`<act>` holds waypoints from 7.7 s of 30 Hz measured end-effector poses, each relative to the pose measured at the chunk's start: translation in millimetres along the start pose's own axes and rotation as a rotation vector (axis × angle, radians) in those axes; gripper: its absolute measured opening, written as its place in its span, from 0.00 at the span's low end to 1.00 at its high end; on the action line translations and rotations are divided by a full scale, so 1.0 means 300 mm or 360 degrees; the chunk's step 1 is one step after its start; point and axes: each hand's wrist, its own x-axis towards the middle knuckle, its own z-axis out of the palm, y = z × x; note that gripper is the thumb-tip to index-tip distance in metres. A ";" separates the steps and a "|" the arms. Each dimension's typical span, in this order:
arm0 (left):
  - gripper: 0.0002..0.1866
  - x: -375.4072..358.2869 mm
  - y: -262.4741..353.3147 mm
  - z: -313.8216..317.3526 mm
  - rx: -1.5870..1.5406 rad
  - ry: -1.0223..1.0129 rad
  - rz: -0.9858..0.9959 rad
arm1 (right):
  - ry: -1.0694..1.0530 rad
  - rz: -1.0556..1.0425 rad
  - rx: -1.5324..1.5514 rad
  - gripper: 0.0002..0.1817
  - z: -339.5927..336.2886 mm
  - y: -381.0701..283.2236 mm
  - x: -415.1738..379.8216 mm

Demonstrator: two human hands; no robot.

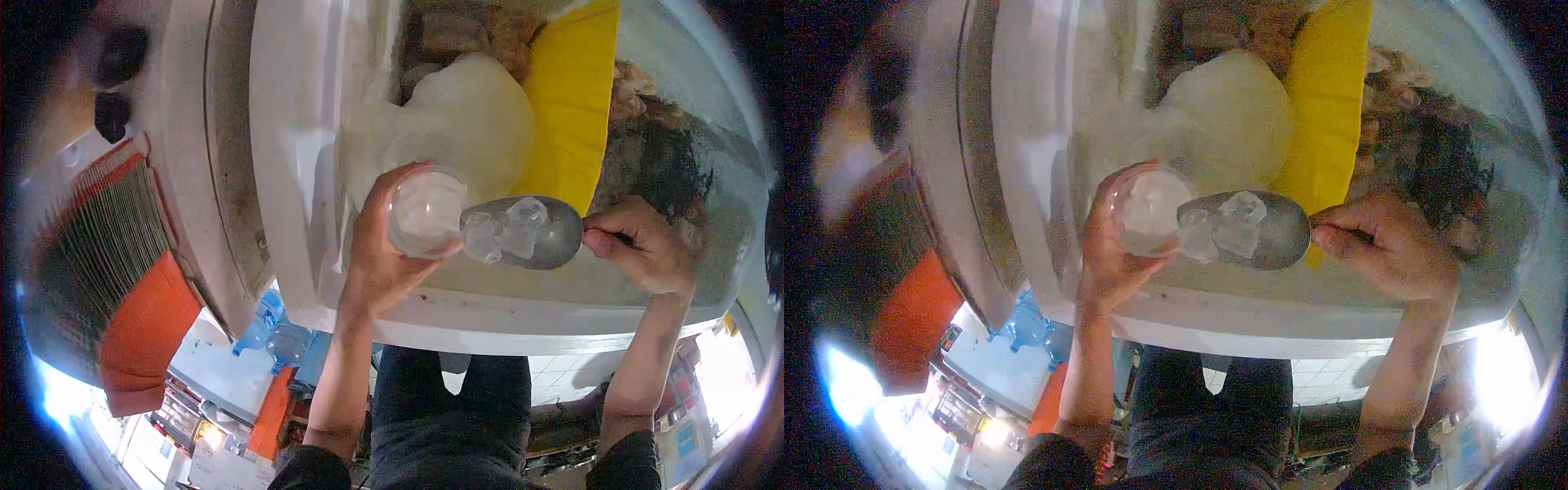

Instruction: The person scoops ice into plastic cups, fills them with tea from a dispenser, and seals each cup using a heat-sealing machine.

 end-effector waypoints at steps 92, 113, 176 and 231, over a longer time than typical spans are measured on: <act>0.52 -0.294 0.043 -0.036 0.0183 0.0126 0.0241 | -0.0026 0.0536 -0.0798 0.10 0.427 0.319 0.417; 0.46 -0.205 0.065 -0.039 0.0055 -0.0185 0.0139 | 0.0100 0.0272 -0.0827 0.11 0.412 0.166 0.562; 0.41 -0.164 0.072 -0.092 0.0113 -0.0262 0.0228 | -0.0598 0.0707 -0.1272 0.21 0.435 0.253 0.504; 0.40 -0.076 0.276 -0.284 0.1160 -0.0617 0.0215 | 0.0222 0.0197 -0.0434 0.14 0.654 0.266 0.632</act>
